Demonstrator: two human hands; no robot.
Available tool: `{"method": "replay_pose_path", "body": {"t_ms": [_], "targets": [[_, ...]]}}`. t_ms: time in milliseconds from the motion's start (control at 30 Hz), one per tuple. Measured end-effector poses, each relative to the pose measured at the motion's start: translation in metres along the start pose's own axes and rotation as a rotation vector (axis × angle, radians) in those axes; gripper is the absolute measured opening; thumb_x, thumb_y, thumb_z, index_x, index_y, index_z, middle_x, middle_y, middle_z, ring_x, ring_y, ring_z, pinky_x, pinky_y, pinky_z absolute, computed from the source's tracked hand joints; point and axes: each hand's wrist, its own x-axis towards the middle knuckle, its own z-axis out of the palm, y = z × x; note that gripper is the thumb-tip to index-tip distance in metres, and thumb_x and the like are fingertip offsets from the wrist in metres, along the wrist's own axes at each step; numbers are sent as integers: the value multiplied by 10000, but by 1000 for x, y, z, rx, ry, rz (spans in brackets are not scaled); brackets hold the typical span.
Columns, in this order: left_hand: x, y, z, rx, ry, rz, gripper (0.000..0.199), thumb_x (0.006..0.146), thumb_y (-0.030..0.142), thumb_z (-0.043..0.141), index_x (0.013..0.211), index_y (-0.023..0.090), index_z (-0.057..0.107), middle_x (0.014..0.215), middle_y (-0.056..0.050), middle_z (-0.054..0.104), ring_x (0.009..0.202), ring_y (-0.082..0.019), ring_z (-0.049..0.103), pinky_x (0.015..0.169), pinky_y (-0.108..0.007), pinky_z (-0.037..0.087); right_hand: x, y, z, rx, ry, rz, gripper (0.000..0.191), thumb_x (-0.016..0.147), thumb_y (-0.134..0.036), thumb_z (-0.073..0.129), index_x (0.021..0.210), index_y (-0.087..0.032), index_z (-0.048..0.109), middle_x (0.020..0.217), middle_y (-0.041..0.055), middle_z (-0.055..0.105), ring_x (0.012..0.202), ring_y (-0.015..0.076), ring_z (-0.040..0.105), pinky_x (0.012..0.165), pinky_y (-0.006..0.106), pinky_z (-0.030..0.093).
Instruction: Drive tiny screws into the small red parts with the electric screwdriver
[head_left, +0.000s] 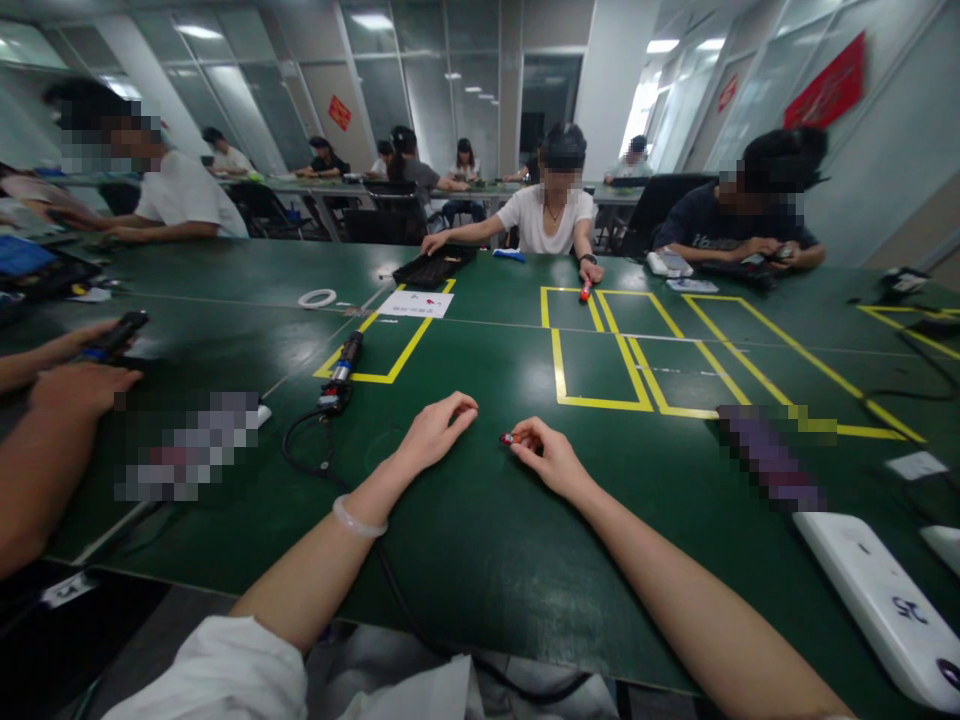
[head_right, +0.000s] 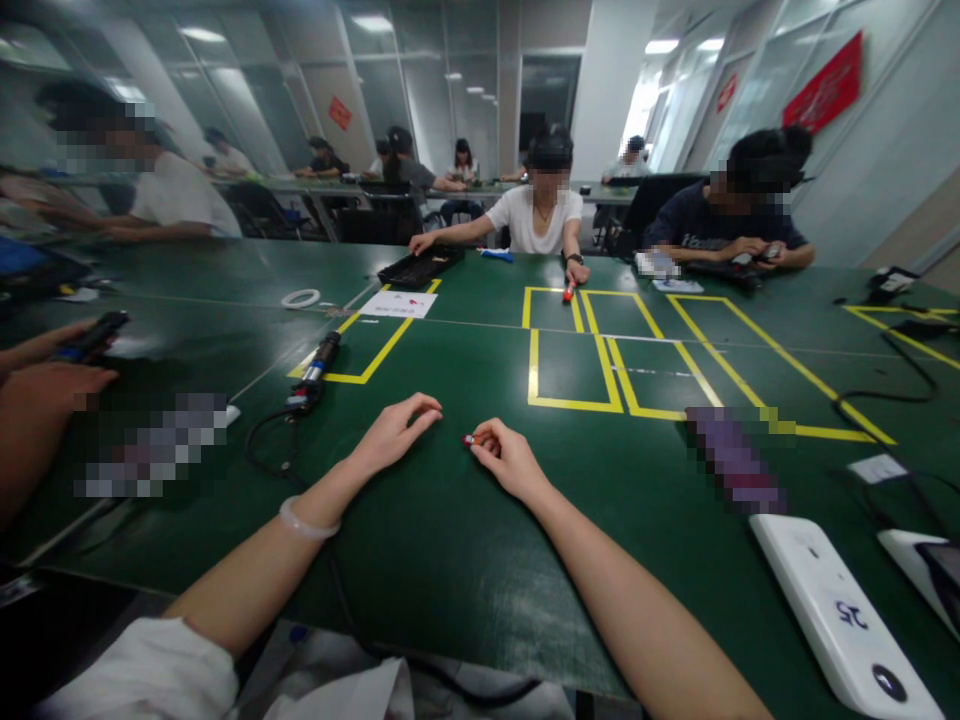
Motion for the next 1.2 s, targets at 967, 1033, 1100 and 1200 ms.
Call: {"method": "replay_pose_path", "body": {"t_ms": [967, 1033, 1100, 1200], "targets": [[-23, -136, -89, 624, 166, -789, 543, 824, 506, 582, 1225, 142, 534, 1284, -237, 525, 1105, -404, 568, 806, -493, 508, 1, -3, 0, -92, -11, -11, 124, 858, -272, 611, 941, -180, 605, 761, -6, 586, 652, 117, 535, 622, 236, 429], [-20, -129, -83, 642, 148, -767, 548, 826, 508, 581, 1230, 142, 529, 1264, -229, 533, 1096, -389, 571, 804, -473, 508, 2, -3, 1, -91, -16, -9, 120, 853, -254, 611, 945, -178, 607, 748, -10, 585, 645, 115, 534, 620, 235, 427], [-16, -118, -75, 663, 125, -729, 547, 832, 506, 575, 1242, 147, 521, 1253, -217, 539, 1090, -373, 575, 803, -450, 509, 2, -3, 1, -96, -17, -6, 124, 849, -239, 608, 955, -175, 610, 744, -11, 586, 646, 115, 536, 622, 236, 426], [-11, -98, -59, 673, 72, -636, 543, 846, 491, 560, 1271, 158, 500, 1255, -187, 544, 1086, -346, 578, 811, -418, 507, 2, -2, 1, -103, -11, -10, 150, 847, -224, 599, 987, -172, 612, 761, -5, 596, 659, 118, 543, 628, 238, 428]]}}
